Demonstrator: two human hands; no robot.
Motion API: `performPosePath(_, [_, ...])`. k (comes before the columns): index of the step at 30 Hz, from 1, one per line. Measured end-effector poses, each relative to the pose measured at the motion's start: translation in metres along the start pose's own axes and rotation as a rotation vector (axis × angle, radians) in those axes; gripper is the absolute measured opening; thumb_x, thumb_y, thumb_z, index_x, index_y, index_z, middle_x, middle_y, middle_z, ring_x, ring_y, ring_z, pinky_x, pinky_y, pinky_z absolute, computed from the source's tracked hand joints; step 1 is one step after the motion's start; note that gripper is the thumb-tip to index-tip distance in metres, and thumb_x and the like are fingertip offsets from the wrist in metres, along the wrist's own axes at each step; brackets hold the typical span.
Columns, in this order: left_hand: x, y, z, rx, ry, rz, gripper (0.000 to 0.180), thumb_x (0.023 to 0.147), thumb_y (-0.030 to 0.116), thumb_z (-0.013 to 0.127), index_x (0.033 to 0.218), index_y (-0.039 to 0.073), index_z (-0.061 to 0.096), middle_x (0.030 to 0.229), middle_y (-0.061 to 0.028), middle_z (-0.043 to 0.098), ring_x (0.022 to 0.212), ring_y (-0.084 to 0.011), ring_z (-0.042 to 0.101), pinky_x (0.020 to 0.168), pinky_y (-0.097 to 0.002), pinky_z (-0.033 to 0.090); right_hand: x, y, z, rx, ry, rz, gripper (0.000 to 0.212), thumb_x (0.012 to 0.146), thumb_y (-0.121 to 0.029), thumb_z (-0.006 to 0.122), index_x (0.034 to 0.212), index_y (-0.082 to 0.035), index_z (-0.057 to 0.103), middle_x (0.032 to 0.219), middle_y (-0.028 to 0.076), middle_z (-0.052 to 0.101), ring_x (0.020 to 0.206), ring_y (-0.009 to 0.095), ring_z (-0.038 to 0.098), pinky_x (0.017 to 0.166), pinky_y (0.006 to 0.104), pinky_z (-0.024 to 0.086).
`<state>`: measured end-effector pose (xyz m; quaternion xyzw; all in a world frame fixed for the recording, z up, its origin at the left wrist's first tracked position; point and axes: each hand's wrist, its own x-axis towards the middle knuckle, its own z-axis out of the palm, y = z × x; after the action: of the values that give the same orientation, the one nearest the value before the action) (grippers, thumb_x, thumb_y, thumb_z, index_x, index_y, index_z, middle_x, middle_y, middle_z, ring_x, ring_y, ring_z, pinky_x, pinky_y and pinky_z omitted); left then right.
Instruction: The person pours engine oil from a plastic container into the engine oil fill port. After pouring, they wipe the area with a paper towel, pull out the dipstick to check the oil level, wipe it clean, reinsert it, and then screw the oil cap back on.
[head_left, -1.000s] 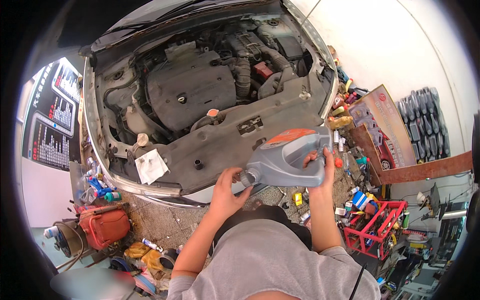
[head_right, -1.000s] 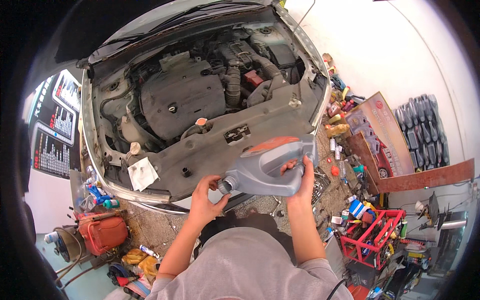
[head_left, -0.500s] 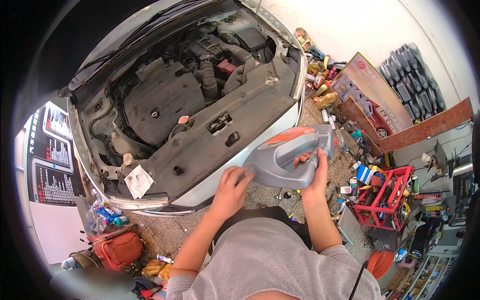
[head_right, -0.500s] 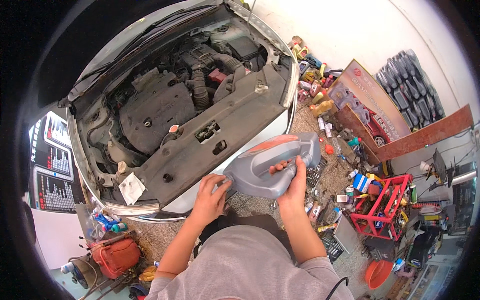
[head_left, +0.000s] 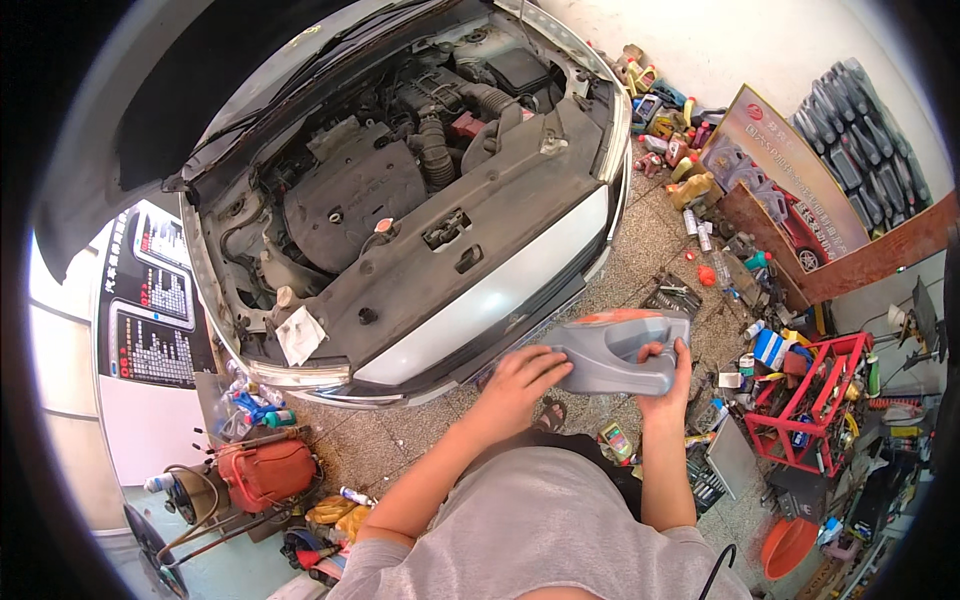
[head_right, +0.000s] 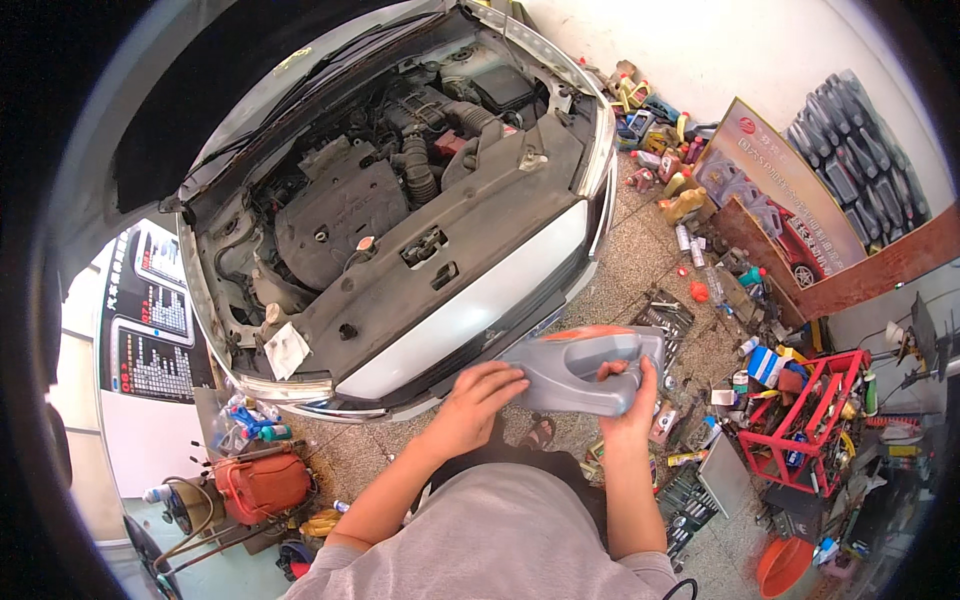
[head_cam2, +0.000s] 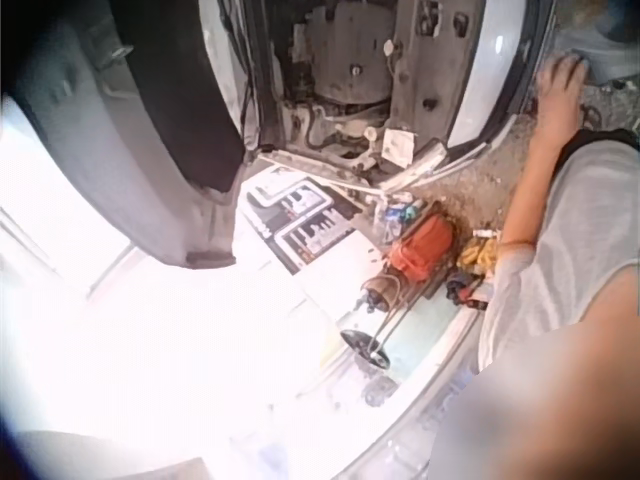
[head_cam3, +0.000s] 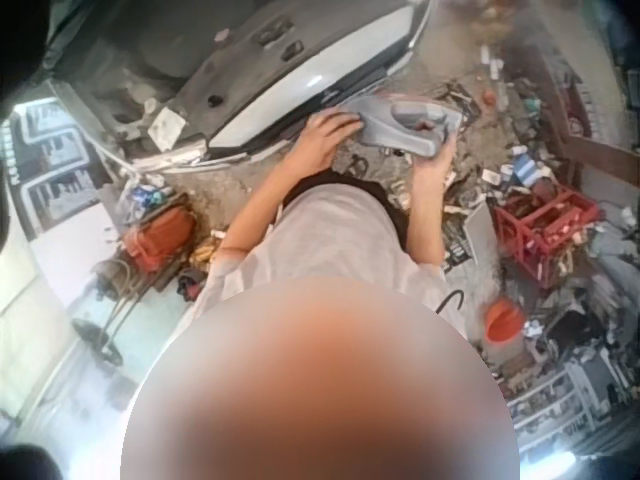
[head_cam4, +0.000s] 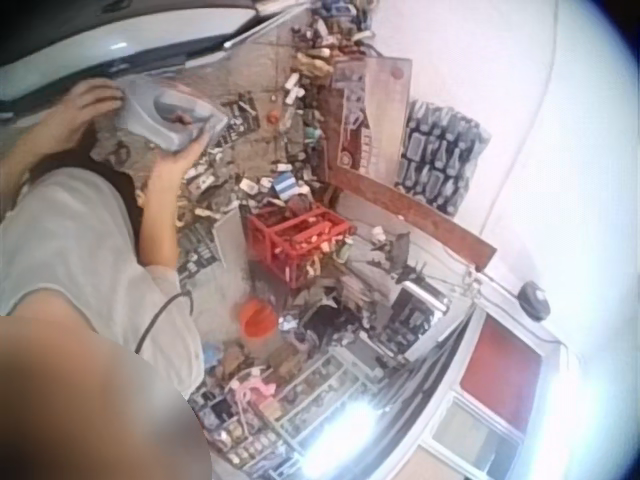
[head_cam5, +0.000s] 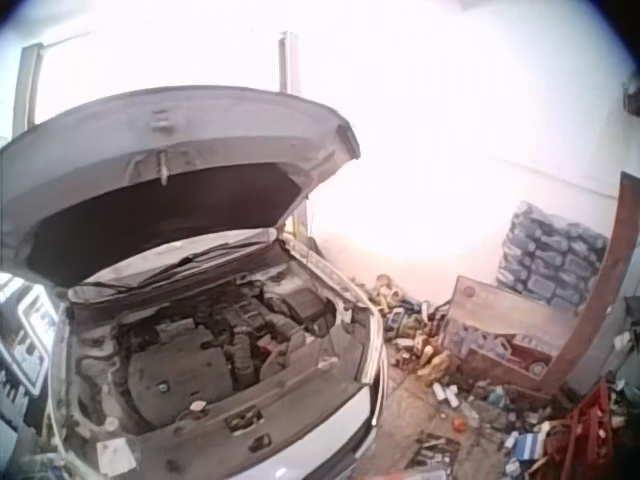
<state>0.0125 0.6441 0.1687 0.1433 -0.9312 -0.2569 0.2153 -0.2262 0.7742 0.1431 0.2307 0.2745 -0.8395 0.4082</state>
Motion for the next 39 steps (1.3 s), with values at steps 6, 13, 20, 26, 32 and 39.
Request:
performPosePath(6, [0.004,0.037,0.033,-0.088,0.218,-0.314,0.068,0.073,0.012,0.086,0.134,0.007,0.056,0.134,-0.0184,0.053,0.117,-0.0371,0.054,0.097,-0.0448,0.048,-0.005,-0.028,-0.042,0.034,0.029,-0.017,0.028,0.098,-0.030,0.063,0.095,-0.003,0.056,0.075,0.008,0.059,0.073,0.020,0.062,0.084,0.0370,0.058])
performPosePath(13, [0.024,0.042,0.043,-0.006,-0.067,0.164,0.061,0.077,0.019,0.084,0.131,0.006,0.060,0.132,-0.0181,0.056,0.125,-0.0387,0.052,0.106,-0.0466,0.042,-0.017,-0.052,-0.059,0.128,0.014,-0.051,0.030,0.097,-0.028,0.063,0.106,0.000,0.056,0.077,0.009,0.060,0.074,0.021,0.062,0.083,0.0359,0.060])
performPosePath(20, [0.023,0.058,0.052,-0.106,0.136,-0.259,0.068,0.076,0.024,0.086,0.135,0.007,0.057,0.130,-0.0177,0.058,0.124,-0.0372,0.053,0.106,-0.0474,0.041,-0.026,-0.059,-0.066,0.146,-0.015,-0.060,0.029,0.098,-0.027,0.062,0.105,0.000,0.055,0.076,0.009,0.059,0.073,0.021,0.062,0.083,0.0353,0.060])
performPosePath(26, [0.022,0.053,0.046,-0.110,0.033,0.060,0.058,0.078,0.017,0.082,0.131,0.006,0.060,0.132,-0.0168,0.059,0.127,-0.0367,0.051,0.107,-0.0479,0.039,-0.020,-0.057,-0.066,0.148,0.011,-0.061,0.029,0.098,-0.027,0.062,0.106,0.000,0.054,0.077,0.008,0.058,0.073,0.020,0.062,0.082,0.0339,0.060])
performPosePath(32, [0.015,0.063,0.056,-0.138,0.211,-0.314,0.063,0.073,0.025,0.088,0.127,0.004,0.062,0.125,-0.0165,0.061,0.120,-0.0377,0.056,0.103,-0.0493,0.043,-0.020,-0.052,-0.068,0.137,-0.003,-0.017,0.030,0.099,-0.027,0.059,0.108,0.001,0.054,0.078,0.008,0.059,0.071,0.020,0.062,0.081,0.0344,0.060])
performPosePath(39, [0.017,0.043,0.049,-0.079,-0.062,0.202,0.059,0.075,0.014,0.084,0.129,0.007,0.061,0.129,-0.0176,0.059,0.123,-0.0377,0.053,0.106,-0.0466,0.041,-0.023,-0.054,-0.069,0.098,0.034,-0.058,0.035,0.100,-0.036,0.057,0.101,-0.001,0.058,0.071,0.010,0.061,0.072,0.022,0.061,0.089,0.0380,0.057])
